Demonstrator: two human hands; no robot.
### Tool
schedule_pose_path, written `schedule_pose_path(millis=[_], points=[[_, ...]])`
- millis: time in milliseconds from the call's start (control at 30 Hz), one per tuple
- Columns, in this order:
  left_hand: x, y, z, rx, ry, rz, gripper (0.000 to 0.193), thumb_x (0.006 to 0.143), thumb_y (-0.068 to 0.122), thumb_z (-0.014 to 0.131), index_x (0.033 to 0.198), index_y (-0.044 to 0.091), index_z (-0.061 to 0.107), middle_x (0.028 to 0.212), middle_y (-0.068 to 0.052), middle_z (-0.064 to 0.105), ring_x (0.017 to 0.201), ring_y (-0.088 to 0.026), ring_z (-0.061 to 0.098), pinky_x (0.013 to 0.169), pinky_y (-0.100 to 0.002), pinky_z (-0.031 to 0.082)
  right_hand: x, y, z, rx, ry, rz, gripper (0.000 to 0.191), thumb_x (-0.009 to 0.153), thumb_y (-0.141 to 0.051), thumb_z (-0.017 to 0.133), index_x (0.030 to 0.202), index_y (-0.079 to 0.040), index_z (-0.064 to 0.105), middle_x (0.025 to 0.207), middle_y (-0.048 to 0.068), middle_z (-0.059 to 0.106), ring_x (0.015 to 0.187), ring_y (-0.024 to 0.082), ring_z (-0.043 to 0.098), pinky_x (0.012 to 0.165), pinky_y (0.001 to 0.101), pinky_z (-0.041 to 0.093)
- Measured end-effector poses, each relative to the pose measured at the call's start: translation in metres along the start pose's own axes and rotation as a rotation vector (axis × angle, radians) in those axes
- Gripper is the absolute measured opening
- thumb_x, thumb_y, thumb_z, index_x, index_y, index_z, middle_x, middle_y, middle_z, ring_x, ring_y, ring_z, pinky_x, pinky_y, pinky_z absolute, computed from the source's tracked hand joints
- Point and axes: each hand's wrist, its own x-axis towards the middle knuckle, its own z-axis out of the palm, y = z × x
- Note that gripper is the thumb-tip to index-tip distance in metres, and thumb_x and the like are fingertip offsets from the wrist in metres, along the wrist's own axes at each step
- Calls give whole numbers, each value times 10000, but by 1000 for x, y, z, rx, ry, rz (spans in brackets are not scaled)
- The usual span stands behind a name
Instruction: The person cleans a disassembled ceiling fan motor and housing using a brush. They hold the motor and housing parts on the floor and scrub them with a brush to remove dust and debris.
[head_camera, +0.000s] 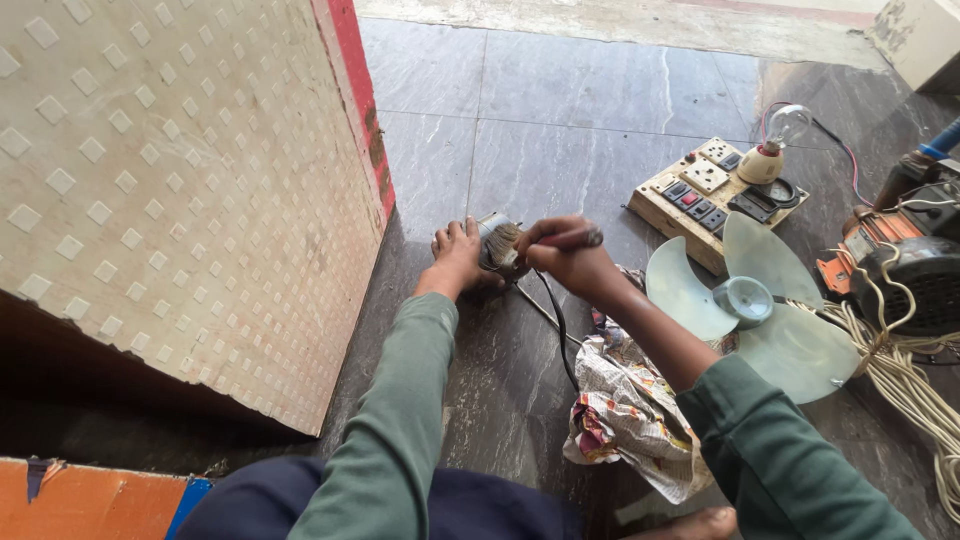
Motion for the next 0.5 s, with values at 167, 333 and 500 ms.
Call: schedule_pose_path(millis=[167, 333, 500], points=[[-3, 5, 1, 45, 22, 18, 1475, 565, 546, 989, 1603, -12, 103, 1533, -277, 280, 1411, -492, 276, 1190, -586, 261, 12, 23, -14, 159, 34, 24, 188, 821, -43, 633, 913, 49, 769, 802, 109, 761, 674, 124, 684, 625, 257, 566], [-5, 7, 3, 33, 68, 17, 1445, 552, 533, 989, 1596, 0, 143, 1544, -240, 296, 1425, -457, 291, 1190, -566, 275, 3, 32, -16, 207, 47, 40, 189, 809, -54, 632, 902, 39, 768, 785, 105, 755, 649, 130, 678, 610, 260, 567], [-5, 7, 5, 61, 72, 20, 1443, 552, 537, 994, 1587, -16, 155, 1517, -235, 312, 1425, -442, 288, 1192, -562, 266, -4, 24, -12, 2, 0, -21, 169, 818, -48, 635, 885, 39, 764, 802, 99, 764, 715, 123, 680, 657, 258, 553]])
